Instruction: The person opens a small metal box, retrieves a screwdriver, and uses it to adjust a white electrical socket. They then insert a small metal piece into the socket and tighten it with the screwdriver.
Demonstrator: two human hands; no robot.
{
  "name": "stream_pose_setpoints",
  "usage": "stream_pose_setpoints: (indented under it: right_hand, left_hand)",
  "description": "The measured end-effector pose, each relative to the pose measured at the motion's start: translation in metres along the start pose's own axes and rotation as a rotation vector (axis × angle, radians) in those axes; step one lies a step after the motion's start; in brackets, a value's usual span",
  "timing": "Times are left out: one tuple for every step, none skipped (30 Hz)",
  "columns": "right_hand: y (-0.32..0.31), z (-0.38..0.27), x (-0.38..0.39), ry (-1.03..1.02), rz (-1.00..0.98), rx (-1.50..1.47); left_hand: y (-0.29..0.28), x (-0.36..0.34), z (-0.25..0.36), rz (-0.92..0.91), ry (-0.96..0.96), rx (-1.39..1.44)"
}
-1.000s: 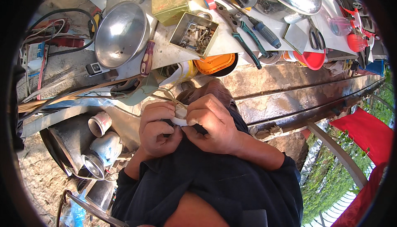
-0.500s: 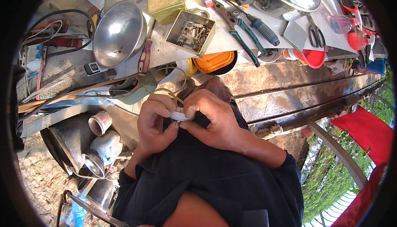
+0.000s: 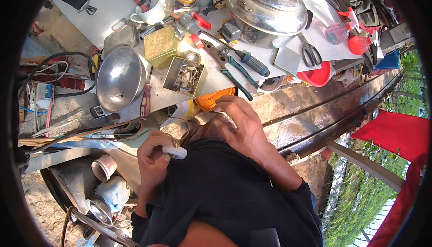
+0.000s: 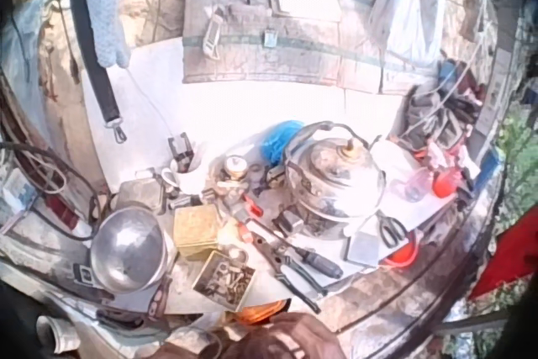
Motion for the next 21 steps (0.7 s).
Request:
stream_pose_setpoints:
  right_hand:
    - [-0.018,0.006,-0.003,-0.024,0.107,0.197]
    - [-0.033,0.014,-0.006,-0.008,0.141,0.294]
    - [-0.047,0.021,-0.008,0.003,0.185,0.387]
    - [-0.057,0.028,-0.009,0.022,0.206,0.442]
    - [-0.068,0.036,-0.011,0.048,0.238,0.491]
    - [-0.076,0.041,-0.016,0.004,0.247,0.556]
    - [-0.082,0.049,-0.021,0.018,0.238,0.551]
    - [-0.086,0.057,-0.027,0.034,0.222,0.557]
    - [-0.085,0.064,-0.034,0.016,0.196,0.545]
    - [-0.084,0.07,-0.04,-0.005,0.148,0.559]
    - [-0.083,0.075,-0.047,-0.021,0.142,0.531]
    - [-0.081,0.082,-0.053,0.012,0.119,0.557]
    - [-0.079,0.086,-0.057,-0.009,0.112,0.564]
    - [-0.079,0.092,-0.061,0.012,0.091,0.545]
    - [-0.079,0.096,-0.062,0.024,0.074,0.569]
    - [-0.079,0.101,-0.063,0.048,0.063,0.573]
    - [-0.078,0.102,-0.064,0.004,0.047,0.581]
    - [-0.078,0.104,-0.064,-0.011,0.045,0.61]
    - [-0.079,0.103,-0.062,-0.064,0.049,0.61]
    - [-0.081,0.104,-0.061,-0.08,0.051,0.569]
    - [-0.085,0.104,-0.06,-0.094,0.059,0.517]
  left_hand:
    - [-0.006,0.002,0.0,0.047,0.0,0.075]
    - [-0.011,0.003,-0.001,0.095,0.001,0.151]
    - [-0.018,0.005,-0.002,0.149,-0.01,0.237]
    - [-0.023,0.006,-0.002,0.194,-0.007,0.261]
    - [-0.027,0.008,-0.001,0.22,0.006,0.292]
    - [-0.032,0.007,0.0,0.24,0.012,0.311]
    - [-0.034,0.008,0.004,0.229,0.047,0.355]
    - [-0.037,0.008,0.004,0.278,0.035,0.377]
    - [-0.041,0.008,0.006,0.311,0.051,0.404]
    - [-0.043,0.009,0.009,0.286,0.072,0.472]
    - [-0.048,0.011,0.01,0.347,0.077,0.486]
    - [-0.052,0.015,0.013,0.383,0.084,0.542]
    - [-0.055,0.019,0.014,0.417,0.098,0.604]
    - [-0.061,0.021,0.016,0.425,0.117,0.684]
    - [-0.066,0.027,0.018,0.482,0.126,0.724]
    - [-0.071,0.032,0.02,0.505,0.146,0.746]
    - [-0.077,0.037,0.021,0.535,0.159,0.78]
    - [-0.082,0.041,0.024,0.543,0.184,0.768]
    - [-0.087,0.046,0.026,0.545,0.206,0.76]
    - [-0.091,0.049,0.03,0.5,0.25,0.793]
    - [-0.097,0.053,0.031,0.527,0.254,0.791]
Point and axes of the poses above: each hand's wrist, its own x-axis away from the middle knuckle, its own y-axis out of the palm, z = x × y, the point moved 5 cm from there along -x, towards the middle knuckle, and after that the axes turned 15 degrees about -x, right-handed, at the moved point
